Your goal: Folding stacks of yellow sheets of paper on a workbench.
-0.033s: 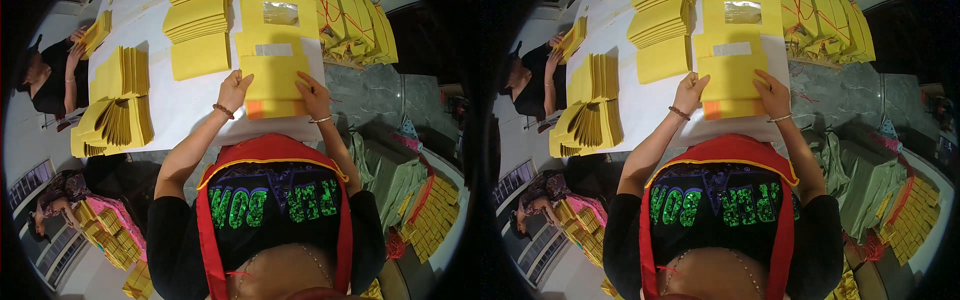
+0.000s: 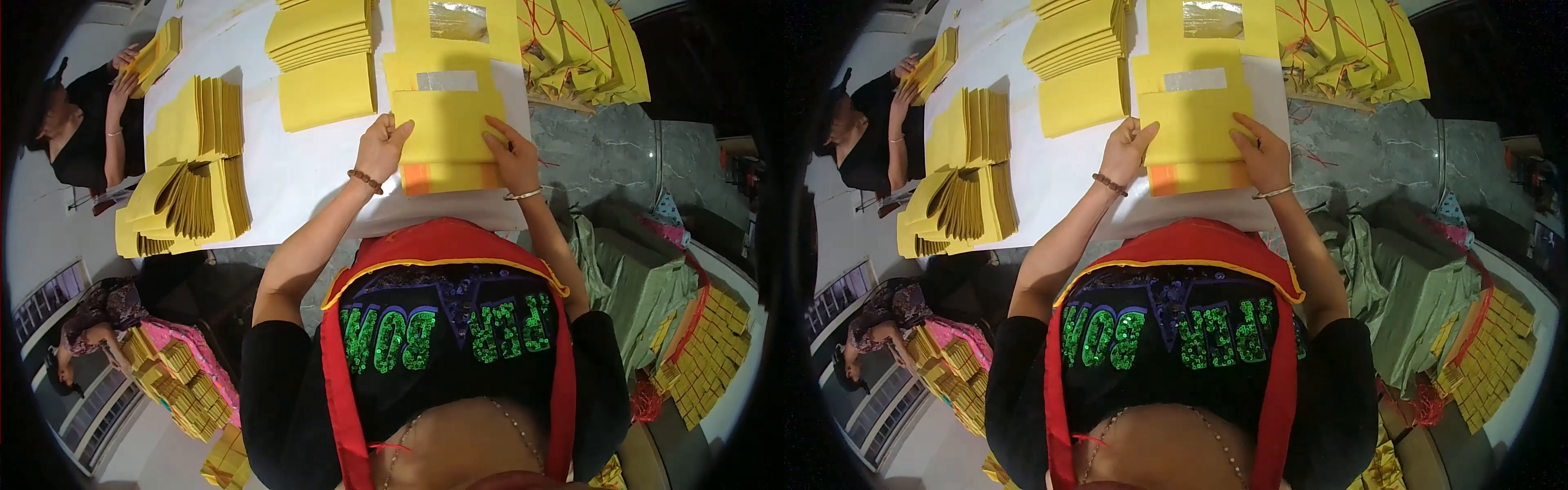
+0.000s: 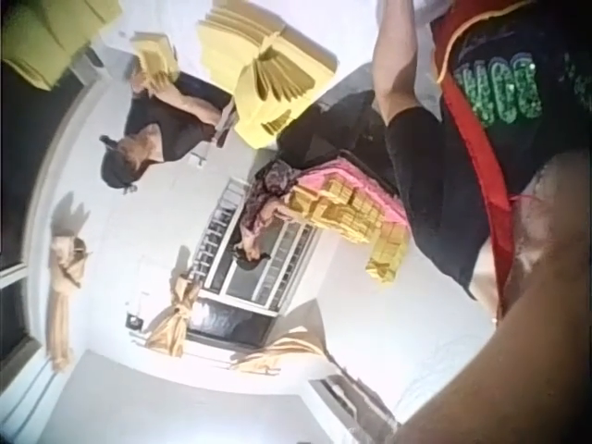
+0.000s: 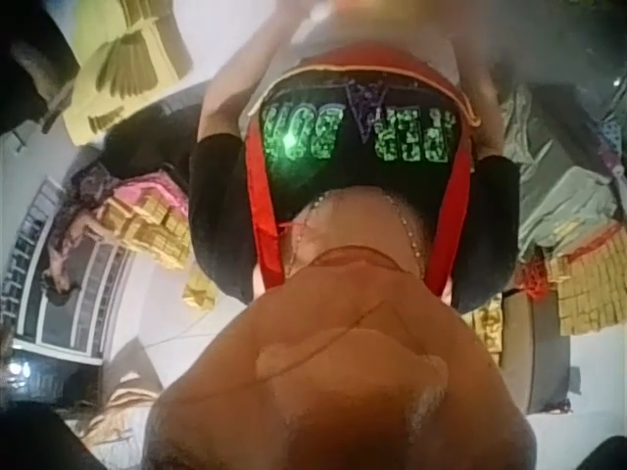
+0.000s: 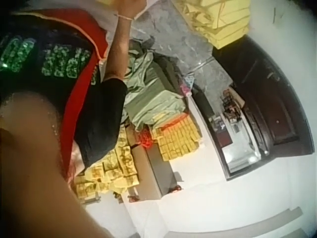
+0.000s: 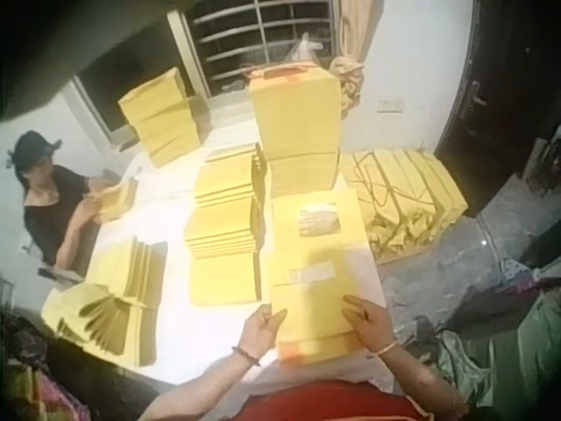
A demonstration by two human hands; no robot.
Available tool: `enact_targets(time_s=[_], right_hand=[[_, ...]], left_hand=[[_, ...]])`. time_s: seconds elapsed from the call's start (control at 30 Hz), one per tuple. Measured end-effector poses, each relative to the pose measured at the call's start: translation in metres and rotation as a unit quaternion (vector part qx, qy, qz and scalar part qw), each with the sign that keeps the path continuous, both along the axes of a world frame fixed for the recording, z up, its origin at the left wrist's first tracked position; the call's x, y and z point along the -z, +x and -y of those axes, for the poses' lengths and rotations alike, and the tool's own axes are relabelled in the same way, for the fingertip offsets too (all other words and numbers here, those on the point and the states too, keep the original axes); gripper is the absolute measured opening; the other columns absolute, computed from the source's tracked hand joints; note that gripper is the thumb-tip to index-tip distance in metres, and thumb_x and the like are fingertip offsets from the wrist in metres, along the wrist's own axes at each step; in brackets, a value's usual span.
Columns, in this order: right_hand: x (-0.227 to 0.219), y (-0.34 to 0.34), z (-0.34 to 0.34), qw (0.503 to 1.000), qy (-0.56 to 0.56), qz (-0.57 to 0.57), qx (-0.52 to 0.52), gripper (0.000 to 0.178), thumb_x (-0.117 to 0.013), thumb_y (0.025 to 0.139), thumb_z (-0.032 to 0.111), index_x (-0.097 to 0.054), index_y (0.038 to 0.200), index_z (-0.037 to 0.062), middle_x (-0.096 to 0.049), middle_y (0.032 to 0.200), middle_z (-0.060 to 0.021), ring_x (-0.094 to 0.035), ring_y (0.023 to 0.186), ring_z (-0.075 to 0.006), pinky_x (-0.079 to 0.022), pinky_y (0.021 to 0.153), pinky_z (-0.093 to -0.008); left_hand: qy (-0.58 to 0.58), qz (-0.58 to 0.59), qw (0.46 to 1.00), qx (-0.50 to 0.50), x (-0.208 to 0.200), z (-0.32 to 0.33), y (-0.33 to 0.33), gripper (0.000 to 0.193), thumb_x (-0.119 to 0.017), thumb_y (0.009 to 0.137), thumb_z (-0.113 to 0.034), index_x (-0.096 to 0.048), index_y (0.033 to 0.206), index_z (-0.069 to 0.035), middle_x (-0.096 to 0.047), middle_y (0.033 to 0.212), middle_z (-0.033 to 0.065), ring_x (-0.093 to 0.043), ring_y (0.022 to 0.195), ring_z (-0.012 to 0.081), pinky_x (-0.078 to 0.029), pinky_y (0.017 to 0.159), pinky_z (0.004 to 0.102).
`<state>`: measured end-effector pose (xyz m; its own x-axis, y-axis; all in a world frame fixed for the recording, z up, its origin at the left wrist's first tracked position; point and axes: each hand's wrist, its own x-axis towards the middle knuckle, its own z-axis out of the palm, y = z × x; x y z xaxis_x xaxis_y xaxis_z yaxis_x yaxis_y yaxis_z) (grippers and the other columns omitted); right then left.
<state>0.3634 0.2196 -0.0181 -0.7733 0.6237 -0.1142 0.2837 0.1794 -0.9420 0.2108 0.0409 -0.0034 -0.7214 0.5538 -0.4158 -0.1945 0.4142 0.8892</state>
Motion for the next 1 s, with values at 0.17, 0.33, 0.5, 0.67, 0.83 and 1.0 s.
enact_targets(time_s=[0.17,0.33,0.5,0.67,0.83,1.0], right_hand=[[0.005,-0.002,-0.003,1.000,0.006,0.005,-0.004,0.033,-0.062,0.080,0.018,-0.061,0.111,0.0064,-0.064,0.102,-0.0137,-0.061,0.090,-0.0153,-0.046,0.078,-0.0249],[0.007,-0.002,-0.002,1.000,0.000,0.006,0.002,0.032,-0.063,0.079,0.018,-0.062,0.109,0.0065,-0.064,0.102,-0.0146,-0.062,0.092,-0.0166,-0.046,0.078,-0.0254],[0.004,-0.003,-0.001,1.000,0.012,0.011,0.009,0.032,-0.063,0.079,0.019,-0.062,0.108,0.0058,-0.064,0.101,-0.0151,-0.062,0.091,-0.0189,-0.046,0.079,-0.0260],[-0.003,-0.005,0.001,0.999,0.026,0.021,0.000,0.032,-0.062,0.079,0.020,-0.062,0.108,0.0062,-0.064,0.101,-0.0146,-0.062,0.091,-0.0202,-0.046,0.078,-0.0266],[0.002,-0.003,0.002,0.999,0.014,0.025,0.016,0.032,-0.062,0.079,0.021,-0.063,0.107,0.0079,-0.064,0.101,-0.0125,-0.062,0.090,-0.0209,-0.047,0.076,-0.0286],[-0.037,-0.015,0.011,0.929,0.297,0.220,-0.030,0.041,-0.061,0.080,0.029,-0.056,0.118,0.0151,-0.048,0.127,-0.0092,-0.050,0.111,-0.0213,-0.037,0.088,-0.0455]], left_hand=[[0.020,-0.006,0.999,-0.030,0.002,0.000,0.000,0.025,-0.061,0.084,-0.024,-0.048,0.077,-0.003,-0.044,0.055,-0.0019,-0.037,0.050,0.0064,-0.032,0.045,0.0238],[0.039,-0.010,0.997,-0.071,0.003,0.005,0.001,0.022,-0.061,0.083,-0.022,-0.049,0.081,-0.004,-0.051,0.060,0.0021,-0.044,0.051,0.0090,-0.035,0.046,0.0244],[-0.011,-0.392,0.918,0.057,-0.036,0.000,0.007,0.025,-0.061,0.079,-0.015,-0.056,0.101,-0.006,-0.061,0.083,0.0092,-0.058,0.076,0.0251,-0.043,0.068,0.0359],[0.012,-0.552,0.798,0.241,-0.032,-0.030,0.028,0.041,-0.060,0.080,-0.025,-0.050,0.118,-0.010,-0.048,0.119,0.0130,-0.043,0.110,0.0295,-0.033,0.090,0.0441],[-0.063,-0.562,0.754,0.332,-0.008,-0.035,0.026,0.052,-0.053,0.083,-0.042,-0.045,0.128,-0.018,-0.034,0.136,0.0124,-0.027,0.126,0.0346,-0.022,0.100,0.0527],[-0.078,-0.552,0.759,0.335,-0.002,-0.033,0.027,0.052,-0.050,0.083,-0.045,-0.046,0.127,-0.019,-0.033,0.138,0.0115,-0.028,0.126,0.0346,-0.020,0.100,0.0554]])
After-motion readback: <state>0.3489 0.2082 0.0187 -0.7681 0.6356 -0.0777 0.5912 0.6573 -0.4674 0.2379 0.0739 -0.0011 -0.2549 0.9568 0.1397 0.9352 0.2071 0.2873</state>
